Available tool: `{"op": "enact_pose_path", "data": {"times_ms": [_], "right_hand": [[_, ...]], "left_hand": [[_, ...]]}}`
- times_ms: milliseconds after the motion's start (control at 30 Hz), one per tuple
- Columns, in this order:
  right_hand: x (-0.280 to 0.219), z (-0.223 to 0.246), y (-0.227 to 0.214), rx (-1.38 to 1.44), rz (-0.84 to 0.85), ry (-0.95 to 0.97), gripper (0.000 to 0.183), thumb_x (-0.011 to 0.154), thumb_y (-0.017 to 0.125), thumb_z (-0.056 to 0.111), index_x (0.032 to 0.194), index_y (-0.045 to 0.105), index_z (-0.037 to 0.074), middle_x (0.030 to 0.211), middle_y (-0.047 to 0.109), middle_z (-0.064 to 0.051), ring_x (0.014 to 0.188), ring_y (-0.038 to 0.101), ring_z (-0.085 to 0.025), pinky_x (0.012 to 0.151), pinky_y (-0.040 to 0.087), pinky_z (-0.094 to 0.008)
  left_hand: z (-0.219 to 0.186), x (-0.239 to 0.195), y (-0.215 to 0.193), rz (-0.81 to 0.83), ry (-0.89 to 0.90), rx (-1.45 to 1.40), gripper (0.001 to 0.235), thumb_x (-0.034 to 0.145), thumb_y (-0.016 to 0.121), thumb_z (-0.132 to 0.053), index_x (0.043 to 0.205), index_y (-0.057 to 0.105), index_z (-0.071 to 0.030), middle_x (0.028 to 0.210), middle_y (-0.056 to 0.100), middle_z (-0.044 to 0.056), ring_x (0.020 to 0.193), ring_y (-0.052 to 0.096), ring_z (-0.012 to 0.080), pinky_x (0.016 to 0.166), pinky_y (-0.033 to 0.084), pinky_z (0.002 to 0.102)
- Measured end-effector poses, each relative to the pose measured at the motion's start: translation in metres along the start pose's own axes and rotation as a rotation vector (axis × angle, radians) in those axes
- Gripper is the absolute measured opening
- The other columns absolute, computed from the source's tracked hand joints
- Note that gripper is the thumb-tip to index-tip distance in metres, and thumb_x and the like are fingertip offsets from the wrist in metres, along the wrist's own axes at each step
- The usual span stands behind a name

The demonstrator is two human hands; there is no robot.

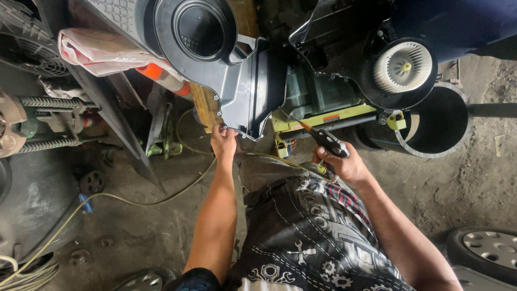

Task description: The person uses a handheld air blower to clean dust and debris from several black plastic car parts, including a large housing and a blower fan assembly. The person rotates the parts to access different surfaces and directs the air stream into crevices and around the fan blades.

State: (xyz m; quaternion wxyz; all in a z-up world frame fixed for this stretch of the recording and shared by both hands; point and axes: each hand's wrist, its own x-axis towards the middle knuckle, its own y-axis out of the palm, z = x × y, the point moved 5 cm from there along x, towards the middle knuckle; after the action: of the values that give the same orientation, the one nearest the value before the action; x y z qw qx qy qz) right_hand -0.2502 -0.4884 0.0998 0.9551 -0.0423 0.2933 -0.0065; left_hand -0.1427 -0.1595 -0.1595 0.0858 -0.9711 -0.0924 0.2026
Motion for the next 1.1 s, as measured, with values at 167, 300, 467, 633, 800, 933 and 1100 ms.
{"op": "enact_pose_path", "data": {"times_ms": [167, 300, 467, 633, 800, 933, 1100], "right_hand": [[0.001, -0.007, 0.004, -0.042, 0.010, 0.007, 0.039, 0.094, 0.069, 0.041, 0.091, 0.074, 0.003, 0.081, 0.075, -0.004, 0.075, 0.064, -0.013, 0.070, 0.052, -0.031], [0.001, -0.010, 0.007, -0.013, 0.040, -0.031, 0.035, 0.096, 0.070, 0.037, 0.096, 0.071, 0.002, 0.083, 0.075, -0.005, 0.080, 0.067, -0.012, 0.076, 0.053, -0.029], [0.008, -0.015, 0.020, -0.112, 0.005, 0.075, 0.031, 0.090, 0.072, 0.031, 0.102, 0.071, 0.002, 0.079, 0.072, -0.006, 0.074, 0.065, -0.015, 0.071, 0.052, -0.031], [0.025, -0.011, 0.044, -0.312, 0.063, 0.171, 0.036, 0.089, 0.071, 0.038, 0.100, 0.073, 0.004, 0.072, 0.069, -0.009, 0.065, 0.066, -0.020, 0.062, 0.051, -0.036], [0.035, -0.009, 0.063, -0.580, 0.043, 0.164, 0.049, 0.086, 0.073, 0.049, 0.108, 0.075, 0.006, 0.083, 0.073, -0.020, 0.079, 0.073, -0.030, 0.075, 0.054, -0.044], [0.039, -0.016, 0.069, -0.605, 0.037, 0.232, 0.051, 0.085, 0.072, 0.053, 0.114, 0.075, 0.011, 0.090, 0.073, -0.024, 0.089, 0.073, -0.038, 0.081, 0.054, -0.047], [0.043, -0.020, 0.070, -0.633, 0.065, 0.196, 0.049, 0.087, 0.071, 0.054, 0.113, 0.076, 0.012, 0.087, 0.073, -0.025, 0.088, 0.072, -0.039, 0.082, 0.053, -0.048]], "left_hand": [[-0.008, 0.003, 0.002, -0.098, -0.008, 0.392, 0.029, 0.091, 0.068, -0.016, 0.114, 0.065, 0.001, 0.091, 0.076, 0.014, 0.082, 0.075, 0.0229, 0.080, 0.057, 0.036], [-0.007, 0.000, 0.002, -0.045, 0.114, 0.292, 0.034, 0.089, 0.071, -0.019, 0.116, 0.065, 0.001, 0.097, 0.076, 0.014, 0.089, 0.074, 0.0230, 0.083, 0.056, 0.035], [0.003, 0.006, 0.004, 0.011, 0.118, 0.225, 0.051, 0.086, 0.072, -0.020, 0.130, 0.058, 0.002, 0.095, 0.073, 0.014, 0.084, 0.070, 0.0226, 0.080, 0.055, 0.034], [0.004, 0.014, 0.005, 0.040, 0.109, 0.307, 0.050, 0.088, 0.072, -0.018, 0.132, 0.061, 0.003, 0.098, 0.074, 0.015, 0.088, 0.071, 0.0224, 0.082, 0.056, 0.034], [0.009, 0.010, 0.004, 0.101, 0.150, 0.255, 0.051, 0.095, 0.070, -0.018, 0.136, 0.054, 0.007, 0.111, 0.072, 0.017, 0.103, 0.073, 0.0235, 0.088, 0.055, 0.034], [0.015, 0.006, 0.010, 0.056, 0.141, 0.217, 0.051, 0.095, 0.069, -0.018, 0.136, 0.053, 0.007, 0.108, 0.073, 0.018, 0.101, 0.074, 0.0239, 0.088, 0.056, 0.034], [0.013, 0.001, 0.016, 0.106, 0.090, 0.136, 0.036, 0.098, 0.069, -0.016, 0.124, 0.060, 0.007, 0.105, 0.074, 0.014, 0.100, 0.074, 0.0198, 0.090, 0.056, 0.033]]}}
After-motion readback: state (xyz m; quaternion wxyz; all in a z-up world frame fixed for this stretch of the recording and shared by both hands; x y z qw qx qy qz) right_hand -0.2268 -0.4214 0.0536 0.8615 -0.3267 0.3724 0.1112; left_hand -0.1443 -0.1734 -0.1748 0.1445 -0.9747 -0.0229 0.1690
